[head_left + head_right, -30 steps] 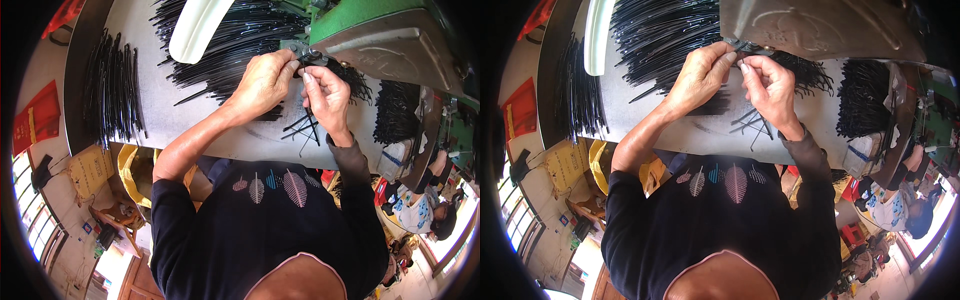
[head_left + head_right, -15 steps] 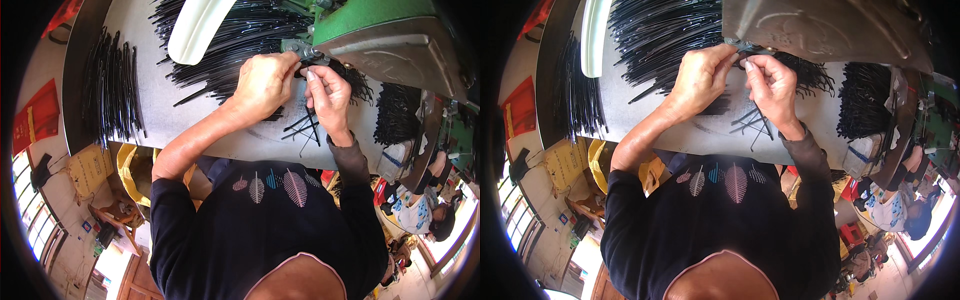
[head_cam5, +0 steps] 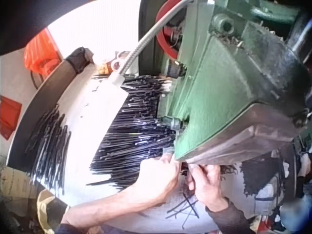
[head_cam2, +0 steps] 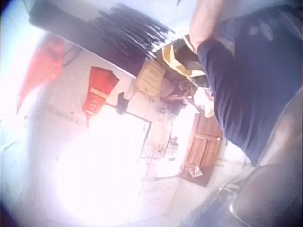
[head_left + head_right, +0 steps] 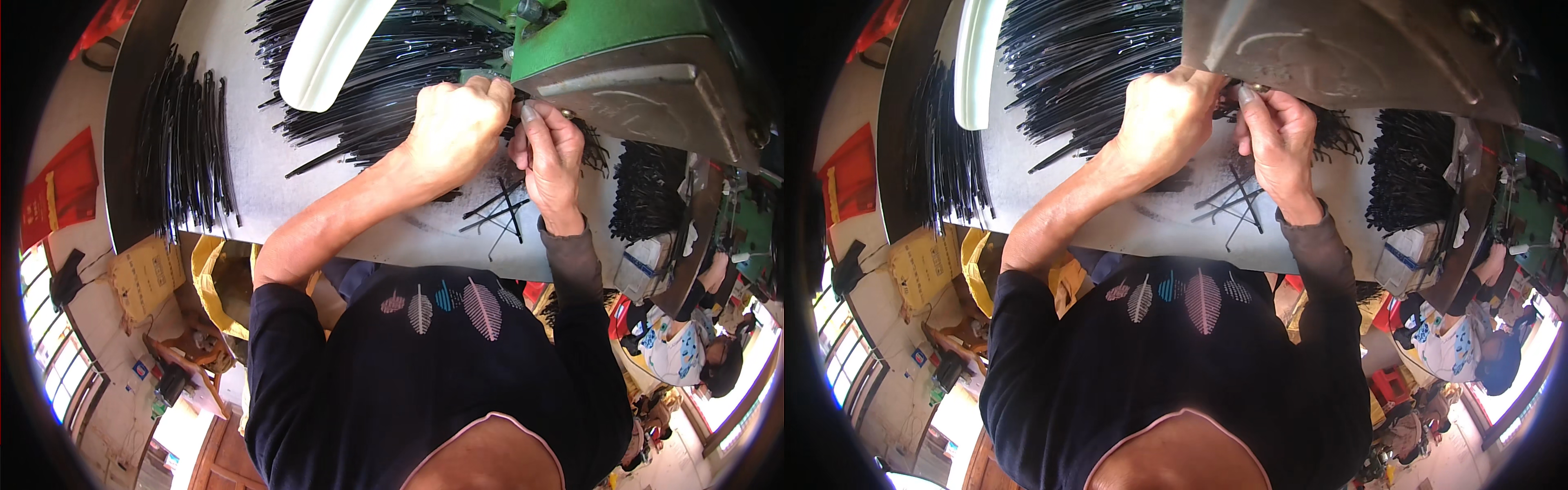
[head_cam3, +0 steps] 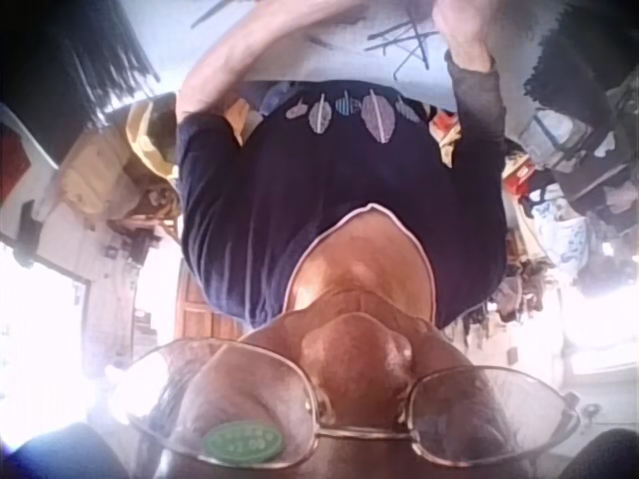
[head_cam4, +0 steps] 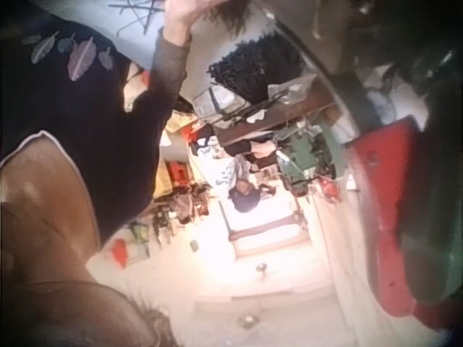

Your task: The person assembles umbrella frame ribs by repeatedly picking up rods and linkage pieces, fitting them together, and inserting them into a machine to fasten them.

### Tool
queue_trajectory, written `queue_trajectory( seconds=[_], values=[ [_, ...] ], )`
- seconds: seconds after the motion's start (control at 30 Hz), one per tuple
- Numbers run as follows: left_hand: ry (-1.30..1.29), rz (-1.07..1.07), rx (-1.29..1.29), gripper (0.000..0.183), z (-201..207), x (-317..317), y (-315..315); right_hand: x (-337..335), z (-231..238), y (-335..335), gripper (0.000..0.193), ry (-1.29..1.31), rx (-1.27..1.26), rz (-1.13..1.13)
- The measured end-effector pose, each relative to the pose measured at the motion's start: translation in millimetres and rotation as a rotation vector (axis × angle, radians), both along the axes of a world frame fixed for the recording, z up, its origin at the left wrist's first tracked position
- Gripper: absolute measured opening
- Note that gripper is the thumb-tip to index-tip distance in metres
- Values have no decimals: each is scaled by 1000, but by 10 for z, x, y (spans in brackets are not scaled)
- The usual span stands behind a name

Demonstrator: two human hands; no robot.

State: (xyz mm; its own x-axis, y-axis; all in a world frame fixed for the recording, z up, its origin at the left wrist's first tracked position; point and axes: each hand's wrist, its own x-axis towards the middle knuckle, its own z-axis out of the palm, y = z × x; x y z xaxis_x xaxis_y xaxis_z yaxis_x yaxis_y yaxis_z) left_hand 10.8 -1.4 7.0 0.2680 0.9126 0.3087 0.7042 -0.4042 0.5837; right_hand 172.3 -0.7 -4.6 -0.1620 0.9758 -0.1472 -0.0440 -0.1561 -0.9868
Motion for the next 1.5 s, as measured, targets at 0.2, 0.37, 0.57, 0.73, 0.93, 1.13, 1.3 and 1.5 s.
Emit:
queue_trajectory(
  seconds=[0.2, 0.37, 0.57, 0.73, 0.93, 1.13, 1.3, 1.5],
  values=[
    [261, -93, 173, 39, 71, -23, -5, 78, 96, 96, 19, 137, -185, 68],
    [240, -77, 111, 30, 103, 6, -54, 79, 57, 82, 19, 103, -150, 66],
    [29, -9, -94, 40, 94, 148, -229, -90, 56, -29, 18, 145, -137, -37],
    [-156, 46, -10, 22, 119, -209, -434, 4, 27, -143, 13, 52, 34, 159],
    [212, 236, 109, 16, -79, -629, -422, -129, 81, -293, 9, 82, 88, 377],
    [149, 203, 222, 25, -275, -666, -404, -30, -26, -376, 12, 175, 103, 262],
    [-20, 60, 269, 20, -213, -691, -310, 228, 91, -290, 19, -616, 866, 422],
    [-32, 84, 136, 34, -116, -392, -218, 164, 155, -346, 12, -875, 846, 477]
  ],
)
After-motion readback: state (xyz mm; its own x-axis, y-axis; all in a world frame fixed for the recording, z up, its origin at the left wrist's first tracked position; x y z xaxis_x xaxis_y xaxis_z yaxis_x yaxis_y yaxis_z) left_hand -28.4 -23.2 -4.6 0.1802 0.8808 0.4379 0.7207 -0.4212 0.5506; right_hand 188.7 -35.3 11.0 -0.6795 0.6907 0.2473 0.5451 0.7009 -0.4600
